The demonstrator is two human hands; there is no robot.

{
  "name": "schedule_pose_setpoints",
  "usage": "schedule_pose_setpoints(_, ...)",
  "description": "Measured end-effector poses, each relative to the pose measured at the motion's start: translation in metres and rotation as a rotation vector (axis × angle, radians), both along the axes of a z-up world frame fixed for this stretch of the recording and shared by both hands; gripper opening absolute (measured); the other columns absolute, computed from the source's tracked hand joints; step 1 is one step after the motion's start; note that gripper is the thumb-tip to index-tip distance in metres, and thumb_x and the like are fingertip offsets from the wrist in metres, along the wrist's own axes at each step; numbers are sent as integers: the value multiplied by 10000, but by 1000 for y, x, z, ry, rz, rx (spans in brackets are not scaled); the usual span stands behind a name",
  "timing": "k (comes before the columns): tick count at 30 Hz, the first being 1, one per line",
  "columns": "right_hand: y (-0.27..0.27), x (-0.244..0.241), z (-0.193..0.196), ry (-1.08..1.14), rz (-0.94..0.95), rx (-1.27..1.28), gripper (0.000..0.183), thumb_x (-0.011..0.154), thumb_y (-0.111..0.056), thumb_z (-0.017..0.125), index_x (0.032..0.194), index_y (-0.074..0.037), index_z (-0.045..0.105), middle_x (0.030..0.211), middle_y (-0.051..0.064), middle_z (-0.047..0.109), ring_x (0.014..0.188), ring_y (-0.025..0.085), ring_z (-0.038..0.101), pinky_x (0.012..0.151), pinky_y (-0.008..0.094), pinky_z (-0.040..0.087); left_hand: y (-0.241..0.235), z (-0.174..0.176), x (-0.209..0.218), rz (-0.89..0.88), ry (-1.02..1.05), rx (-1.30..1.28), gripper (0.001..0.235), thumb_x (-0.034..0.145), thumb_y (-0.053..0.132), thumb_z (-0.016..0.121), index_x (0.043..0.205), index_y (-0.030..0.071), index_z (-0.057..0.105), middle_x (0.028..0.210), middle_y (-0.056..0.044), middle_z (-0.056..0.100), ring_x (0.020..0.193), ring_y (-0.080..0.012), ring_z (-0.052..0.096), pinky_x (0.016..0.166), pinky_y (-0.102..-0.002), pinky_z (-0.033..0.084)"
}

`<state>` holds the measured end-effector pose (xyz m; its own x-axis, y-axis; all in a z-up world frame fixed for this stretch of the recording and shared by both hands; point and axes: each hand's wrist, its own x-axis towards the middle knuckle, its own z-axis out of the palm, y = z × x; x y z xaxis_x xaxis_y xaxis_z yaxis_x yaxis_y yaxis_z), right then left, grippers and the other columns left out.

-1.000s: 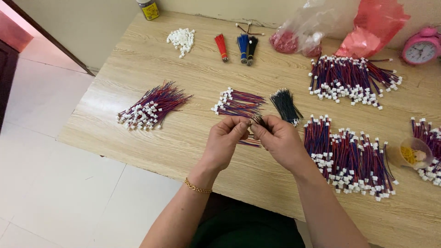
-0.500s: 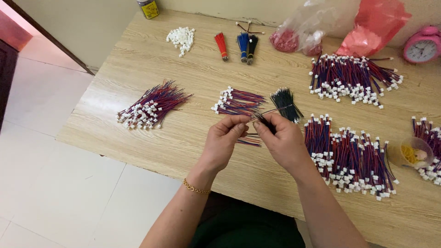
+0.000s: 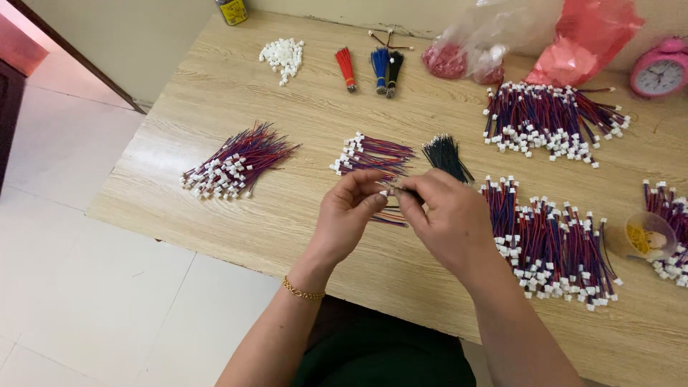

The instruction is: Assembling wire harnesses by sliding black plastic sleeves over bundles of multi-colored wires with connectors

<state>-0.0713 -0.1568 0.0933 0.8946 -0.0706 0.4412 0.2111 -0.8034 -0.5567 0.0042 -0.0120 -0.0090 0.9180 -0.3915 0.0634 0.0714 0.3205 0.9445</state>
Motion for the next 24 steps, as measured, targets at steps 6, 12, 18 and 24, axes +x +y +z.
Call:
schedule_pose_setpoints(6,-8,5,-7,142,87,75,111,873,-188,649,934,-124,715,763,109,669,745,284,680,643,366,525,3,-4,2,-83,69,-124,355,866,-54,645,1210,24,601,924,-81,673,825,-138,679,752,-267,596)
schedule_pose_setpoints(12,-10,7,-7,202,68,122,108,852,-202,662,908,-132,722,767,103,674,751,265,686,654,350,524,3,-6,1,-97,87,-129,366,857,-60,655,1211,11,594,917,-80,654,829,-149,684,754,-277,603)
schedule_pose_setpoints(18,-12,6,-14,251,13,57,127,834,-242,673,888,-137,720,773,100,676,787,281,689,658,355,527,4,-2,1,-105,49,-72,393,838,-54,685,1214,17,599,914,-74,664,816,-121,671,747,-257,598)
schedule_pose_setpoints(24,-8,5,-14,256,-6,43,129,844,-298,674,859,-174,709,754,52,663,784,245,685,671,326,522,4,-1,1,-108,62,-54,372,849,-39,681,1208,13,600,899,-76,674,808,-119,670,739,-252,598)
